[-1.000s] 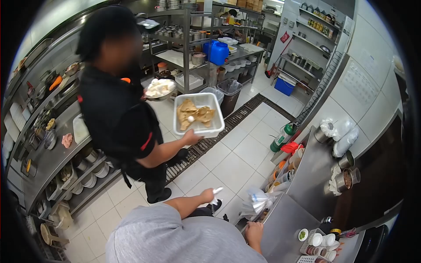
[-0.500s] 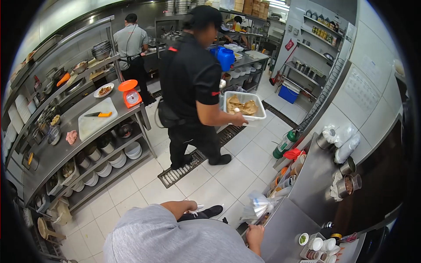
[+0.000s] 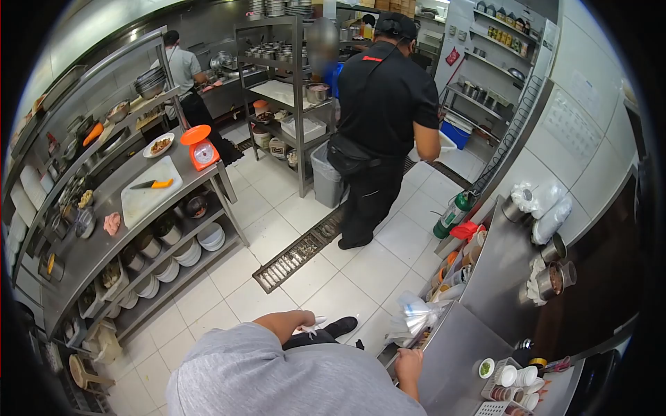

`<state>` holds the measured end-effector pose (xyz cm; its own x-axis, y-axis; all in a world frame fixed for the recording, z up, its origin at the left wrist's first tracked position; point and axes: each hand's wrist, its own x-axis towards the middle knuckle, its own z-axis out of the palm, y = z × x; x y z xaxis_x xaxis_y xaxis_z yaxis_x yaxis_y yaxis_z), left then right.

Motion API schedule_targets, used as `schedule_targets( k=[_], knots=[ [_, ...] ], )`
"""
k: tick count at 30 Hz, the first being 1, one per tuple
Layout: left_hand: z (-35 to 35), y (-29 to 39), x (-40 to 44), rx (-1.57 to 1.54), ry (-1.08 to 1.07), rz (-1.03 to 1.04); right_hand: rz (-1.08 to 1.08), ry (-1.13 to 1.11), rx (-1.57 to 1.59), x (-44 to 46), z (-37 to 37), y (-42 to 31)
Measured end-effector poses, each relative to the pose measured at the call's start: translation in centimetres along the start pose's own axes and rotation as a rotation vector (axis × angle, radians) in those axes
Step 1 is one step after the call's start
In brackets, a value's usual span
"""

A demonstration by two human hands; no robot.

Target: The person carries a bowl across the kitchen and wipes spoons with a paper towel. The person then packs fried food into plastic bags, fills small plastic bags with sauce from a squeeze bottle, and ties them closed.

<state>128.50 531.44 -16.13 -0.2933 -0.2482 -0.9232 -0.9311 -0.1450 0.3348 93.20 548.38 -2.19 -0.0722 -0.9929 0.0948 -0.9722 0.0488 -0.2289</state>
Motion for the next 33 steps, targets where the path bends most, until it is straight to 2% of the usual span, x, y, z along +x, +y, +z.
schedule_targets(
  k=[1,2,5,8,10,11,12,13,16,18,19,20,21,22,23,25,27,28,30,31,33],
  knots=[
    [-0.7,-0.1,-0.1,0.101,0.008,0.060,-0.006,-0.015,-0.007,0.0,0.4,0.2],
    [-1.9,-0.1,-0.5,0.065,0.022,0.101,0.000,-0.007,0.000,0.1,0.6,0.3],
    [-6.9,0.0,2.5,0.188,0.108,0.003,-0.019,-0.008,-0.023,0.0,1.0,0.4],
    [-10.8,0.0,0.7,0.263,0.234,0.243,-0.027,-0.067,-0.069,-0.1,1.3,0.3],
    [-13.1,-2.5,7.4,0.039,0.187,0.227,0.002,-0.145,-0.116,0.3,1.3,0.6],
    [-14.3,-3.6,10.2,-0.073,0.167,0.216,0.139,-0.368,-0.085,1.8,-4.2,-3.1],
    [-15.0,0.0,-3.2,-0.486,0.406,0.056,0.286,-0.589,-0.056,3.5,-9.0,-6.8],
    [-16.1,-1.1,-3.3,-0.502,0.413,0.054,0.341,-0.612,-0.015,4.6,-10.2,-8.0],
    [-19.3,-7.0,-3.6,-0.843,0.319,0.026,0.311,-0.569,0.074,9.7,-10.1,-10.8],
    [-20.7,-15.2,0.2,-1.059,0.478,-0.053,0.267,-0.569,0.106,14.3,-8.4,-13.2],
    [-21.5,-20.1,1.3,-0.973,0.554,-0.078,0.248,-0.574,0.125,17.0,-7.8,-14.8],
    [-22.5,-24.1,0.8,-1.162,0.635,-0.104,0.217,-0.576,0.135,20.0,-6.5,-16.6],
    [-23.2,-28.2,-0.8,-1.187,0.605,-0.131,0.189,-0.583,0.143,22.9,-5.4,-18.5],
    [-24.8,-30.2,-3.4,-1.346,0.635,-0.226,0.157,-0.588,0.152,25.9,-4.0,-20.6],
    [-26.3,-32.7,-5.7,-1.233,0.682,-0.117,0.123,-0.590,0.158,29.3,-2.8,-22.9],
    [-31.8,-38.5,-5.5,-1.588,0.697,-0.079,0.053,-0.604,0.165,35.6,-0.4,-27.6],
    [-39.6,-41.4,-4.8,-1.494,0.802,-0.039,-0.007,-0.621,0.179,41.9,1.6,-32.7],
    [-44.9,-39.6,-7.0,-1.554,0.809,0.069,-0.032,-0.627,0.180,45.0,2.7,-35.0],
    [-57.1,-36.5,-8.4,-1.415,0.880,0.209,-0.071,-0.643,0.175,50.6,5.0,-39.0],
    [-62.8,-33.7,-11.2,-1.391,0.833,0.376,-0.084,-0.657,0.168,53.2,6.2,-40.6],
    [-73.8,-29.7,-14.1,-1.328,0.841,0.539,-0.107,-0.697,0.134,58.3,9.1,-43.1]
  ],
)
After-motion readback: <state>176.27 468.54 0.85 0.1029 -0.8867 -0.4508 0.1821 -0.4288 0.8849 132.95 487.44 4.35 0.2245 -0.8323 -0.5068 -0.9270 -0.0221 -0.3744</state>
